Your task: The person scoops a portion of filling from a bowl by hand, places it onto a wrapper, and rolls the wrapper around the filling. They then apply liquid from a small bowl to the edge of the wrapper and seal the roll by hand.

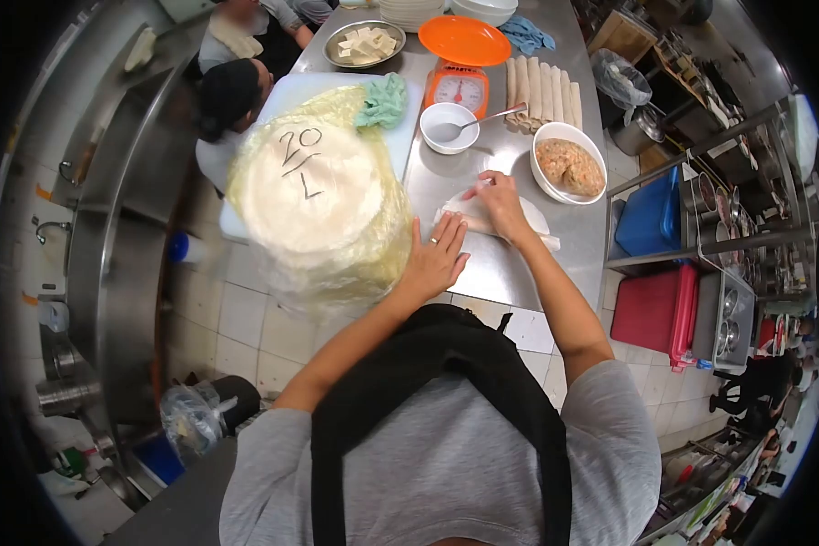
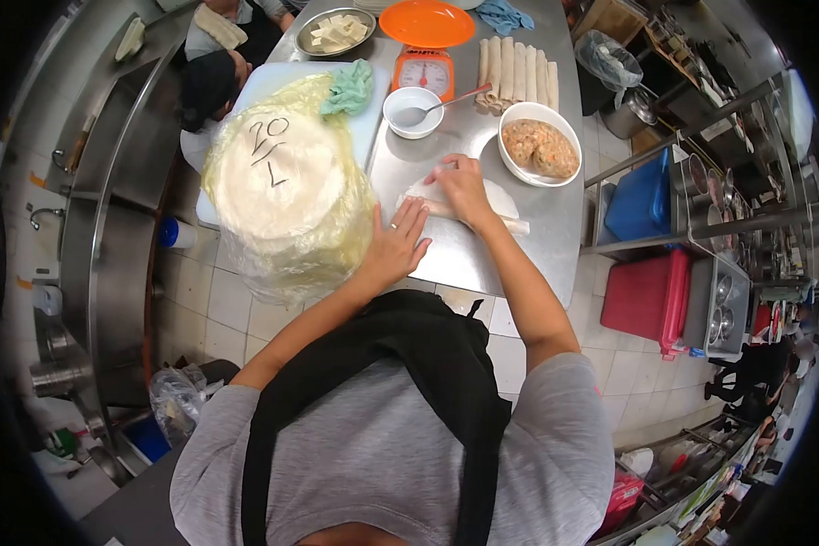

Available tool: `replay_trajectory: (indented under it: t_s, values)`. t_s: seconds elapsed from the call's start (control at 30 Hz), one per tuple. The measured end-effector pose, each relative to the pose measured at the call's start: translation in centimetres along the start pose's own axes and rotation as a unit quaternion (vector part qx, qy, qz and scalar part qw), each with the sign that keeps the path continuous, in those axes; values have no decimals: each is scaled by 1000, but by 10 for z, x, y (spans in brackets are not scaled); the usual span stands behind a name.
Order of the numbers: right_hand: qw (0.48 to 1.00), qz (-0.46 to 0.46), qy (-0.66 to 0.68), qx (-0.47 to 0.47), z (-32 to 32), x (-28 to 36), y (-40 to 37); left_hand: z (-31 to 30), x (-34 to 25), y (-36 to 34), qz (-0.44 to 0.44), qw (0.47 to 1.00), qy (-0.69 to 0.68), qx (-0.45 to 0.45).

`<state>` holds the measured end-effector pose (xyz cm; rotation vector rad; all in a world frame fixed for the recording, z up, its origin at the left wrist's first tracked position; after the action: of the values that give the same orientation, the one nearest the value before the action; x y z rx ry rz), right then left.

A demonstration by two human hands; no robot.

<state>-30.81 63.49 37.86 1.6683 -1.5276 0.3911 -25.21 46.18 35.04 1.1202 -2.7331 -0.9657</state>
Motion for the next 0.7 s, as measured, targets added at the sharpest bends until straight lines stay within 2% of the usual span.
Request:
replay_trajectory:
  t_s: [0.03,0.1,0.17,0.2,0.23,0.3,0.33,0.43,0.57,0.63,0.67,0.7]
  values:
    - [996,67,52,-17,-5,-2,3,-1,0,0,3,1000,0,2]
    - [997,76,27,-16,-16,-5,-2,-2,0,2,-5,1000,-13,4]
    - [975,43,-207,-64,-25,-1,-22,-1,0,3,-7,1000,-12,9]
    - [941,51,-333,-16,-16,-6,-32,-1,-1,1,-11,1000,-10,15]
    - [940,56,-335,-16,-12,-3,-38,0,-2,0,-9,1000,-15,17]
    - [949,44,-309,50,0,4,-42,2,0,1,-12,1000,-6,23]
    - [928,86,-357,68,-4,6,-39,2,0,1,-10,1000,-6,23]
    - [901,120,-418,9,-4,10,-39,2,0,2,-8,1000,-3,29]
    - [918,57,-391,7,-5,27,-23,-1,-1,4,-13,999,-3,29]
    - [980,-24,-187,61,9,22,-16,-1,0,1,-13,999,-1,32]
    - [980,-25,-186,60,12,18,-14,1,0,0,-11,999,1,31]
    - [975,-27,-193,104,16,15,-14,2,1,1,-9,1000,3,29]
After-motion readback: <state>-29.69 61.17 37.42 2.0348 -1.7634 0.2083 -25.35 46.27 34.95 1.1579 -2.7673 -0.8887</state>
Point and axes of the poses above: each hand's wrist, its own y-axis towards the middle knuckle, its own z-axis out of the palm, x = y × z, the point moved 3 cm from there along y, towards the middle knuckle, and after that the axes turned 11 degrees about -x, right-handed, at the moved point
